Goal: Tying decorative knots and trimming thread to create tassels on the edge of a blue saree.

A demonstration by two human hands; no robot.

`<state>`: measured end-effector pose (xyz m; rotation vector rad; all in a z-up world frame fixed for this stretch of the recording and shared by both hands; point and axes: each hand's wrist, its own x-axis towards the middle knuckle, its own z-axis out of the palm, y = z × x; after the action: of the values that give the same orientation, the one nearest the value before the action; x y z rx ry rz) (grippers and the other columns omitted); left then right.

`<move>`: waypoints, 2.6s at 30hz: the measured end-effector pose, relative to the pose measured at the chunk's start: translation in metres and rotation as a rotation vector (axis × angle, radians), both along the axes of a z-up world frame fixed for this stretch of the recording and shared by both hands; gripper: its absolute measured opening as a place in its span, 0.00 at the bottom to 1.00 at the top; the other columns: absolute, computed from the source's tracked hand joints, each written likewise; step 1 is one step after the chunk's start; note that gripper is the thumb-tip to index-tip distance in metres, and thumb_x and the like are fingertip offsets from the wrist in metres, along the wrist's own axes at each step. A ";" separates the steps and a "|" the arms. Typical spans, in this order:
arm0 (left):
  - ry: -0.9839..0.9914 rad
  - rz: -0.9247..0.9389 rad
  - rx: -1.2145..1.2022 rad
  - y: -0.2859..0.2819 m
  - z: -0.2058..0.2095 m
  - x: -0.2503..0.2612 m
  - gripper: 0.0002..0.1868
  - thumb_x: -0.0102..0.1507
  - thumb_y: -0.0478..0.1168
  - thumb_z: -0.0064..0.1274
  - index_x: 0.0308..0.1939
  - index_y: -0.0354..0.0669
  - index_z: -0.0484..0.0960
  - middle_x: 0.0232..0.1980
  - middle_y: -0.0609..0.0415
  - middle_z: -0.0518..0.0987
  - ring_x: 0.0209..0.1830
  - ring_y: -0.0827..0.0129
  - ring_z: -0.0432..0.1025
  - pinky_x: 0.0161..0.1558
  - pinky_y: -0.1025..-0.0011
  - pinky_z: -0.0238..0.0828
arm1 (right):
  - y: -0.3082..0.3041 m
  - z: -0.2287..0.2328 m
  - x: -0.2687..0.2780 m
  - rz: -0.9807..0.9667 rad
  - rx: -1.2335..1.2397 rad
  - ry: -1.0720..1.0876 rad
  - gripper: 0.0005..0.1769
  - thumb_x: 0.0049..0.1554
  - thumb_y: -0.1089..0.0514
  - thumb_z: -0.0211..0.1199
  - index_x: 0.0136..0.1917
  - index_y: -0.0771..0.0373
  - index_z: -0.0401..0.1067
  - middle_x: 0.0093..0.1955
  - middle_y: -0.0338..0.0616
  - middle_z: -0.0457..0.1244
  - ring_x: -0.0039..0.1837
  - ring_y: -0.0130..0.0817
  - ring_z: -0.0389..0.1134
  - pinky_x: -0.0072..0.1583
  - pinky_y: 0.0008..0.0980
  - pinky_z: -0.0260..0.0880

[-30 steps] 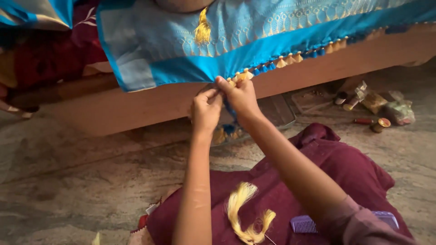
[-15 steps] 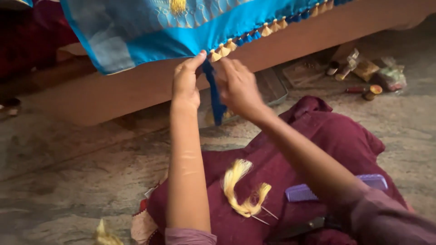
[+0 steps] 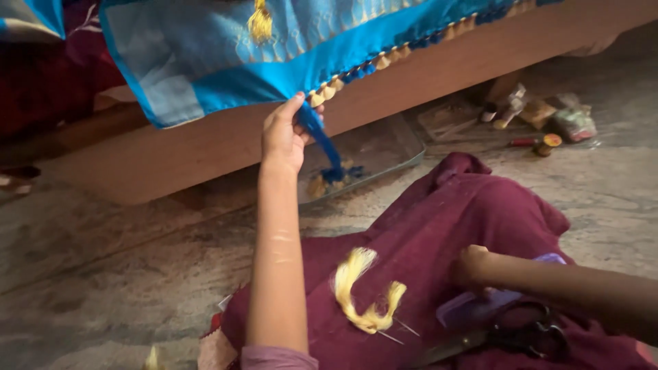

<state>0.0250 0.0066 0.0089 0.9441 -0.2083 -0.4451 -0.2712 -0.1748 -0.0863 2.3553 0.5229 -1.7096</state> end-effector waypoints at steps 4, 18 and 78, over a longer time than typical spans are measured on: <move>-0.018 -0.009 0.030 0.004 0.009 0.000 0.13 0.61 0.39 0.58 0.45 0.31 0.81 0.38 0.41 0.85 0.35 0.60 0.82 0.39 0.64 0.81 | -0.051 -0.026 -0.017 -0.112 0.143 0.139 0.19 0.63 0.48 0.54 0.57 0.65 0.73 0.51 0.64 0.72 0.44 0.44 0.73 0.40 0.38 0.70; 0.024 0.013 0.001 -0.002 -0.005 0.013 0.14 0.62 0.40 0.59 0.44 0.30 0.81 0.37 0.42 0.84 0.36 0.59 0.81 0.38 0.62 0.81 | -0.089 0.136 0.055 -0.572 0.793 -0.823 0.18 0.58 0.44 0.57 0.50 0.56 0.79 0.42 0.42 0.74 0.42 0.34 0.78 0.48 0.40 0.76; -0.407 0.015 0.208 0.006 0.016 -0.012 0.18 0.71 0.44 0.51 0.39 0.30 0.86 0.39 0.45 0.87 0.38 0.70 0.80 0.48 0.71 0.75 | -0.052 0.105 0.139 -0.989 0.557 -0.745 0.21 0.64 0.54 0.51 0.67 0.57 0.73 0.65 0.48 0.67 0.62 0.38 0.69 0.64 0.40 0.69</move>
<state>0.0134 0.0124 0.0246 1.2359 -0.5310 -0.2597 -0.1317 -0.2266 0.0190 3.7357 -0.4435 -0.6957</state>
